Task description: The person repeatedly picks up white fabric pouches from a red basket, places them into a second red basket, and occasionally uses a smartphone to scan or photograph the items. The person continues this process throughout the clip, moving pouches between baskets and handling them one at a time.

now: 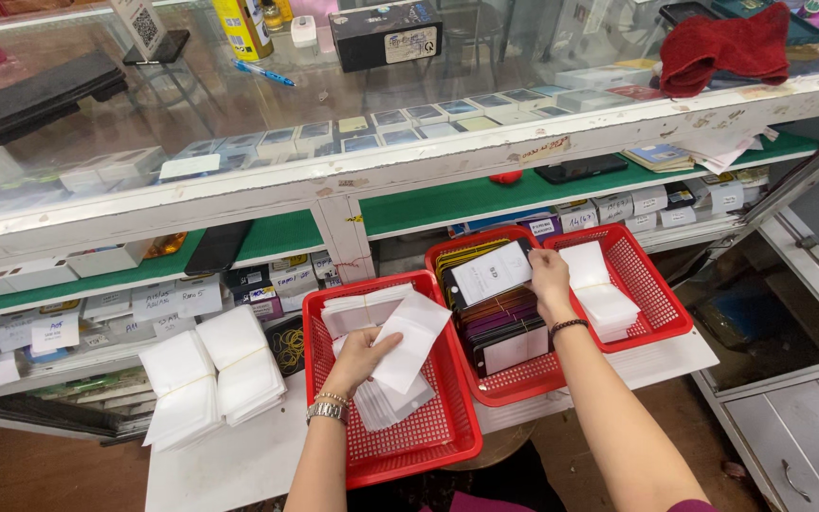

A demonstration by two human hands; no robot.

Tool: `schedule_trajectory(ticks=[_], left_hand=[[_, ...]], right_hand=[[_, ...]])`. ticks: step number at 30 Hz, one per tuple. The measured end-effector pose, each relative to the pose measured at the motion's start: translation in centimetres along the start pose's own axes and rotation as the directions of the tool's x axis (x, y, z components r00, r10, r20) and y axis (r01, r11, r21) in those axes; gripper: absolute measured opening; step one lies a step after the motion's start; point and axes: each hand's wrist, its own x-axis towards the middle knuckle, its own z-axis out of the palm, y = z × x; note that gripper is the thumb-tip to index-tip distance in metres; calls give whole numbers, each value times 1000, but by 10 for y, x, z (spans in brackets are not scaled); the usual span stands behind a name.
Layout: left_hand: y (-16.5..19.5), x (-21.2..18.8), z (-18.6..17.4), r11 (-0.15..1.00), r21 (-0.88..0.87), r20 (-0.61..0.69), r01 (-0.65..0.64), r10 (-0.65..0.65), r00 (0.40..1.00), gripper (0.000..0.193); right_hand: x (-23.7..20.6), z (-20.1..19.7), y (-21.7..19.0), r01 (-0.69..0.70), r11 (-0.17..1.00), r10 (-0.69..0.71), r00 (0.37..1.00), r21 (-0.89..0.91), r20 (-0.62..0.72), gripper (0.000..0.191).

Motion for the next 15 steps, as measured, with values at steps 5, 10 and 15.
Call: schedule_trajectory(ticks=[5, 10, 15], left_hand=[[-19, -2, -7, 979, -202, -130, -22, -4, 992, 30], [-50, -13, -12, 981, -184, -383, -56, -19, 924, 35], [-83, -24, -4, 918, 320, -602, 233, 7, 799, 31]], right_hand=[[-10, -4, 21, 287, 906, -323, 944, -310, -71, 40], [-46, 10, 8, 630, 379, -802, 589, -678, 99, 53], [-107, 82, 17, 451, 868, -247, 757, -209, 605, 29]])
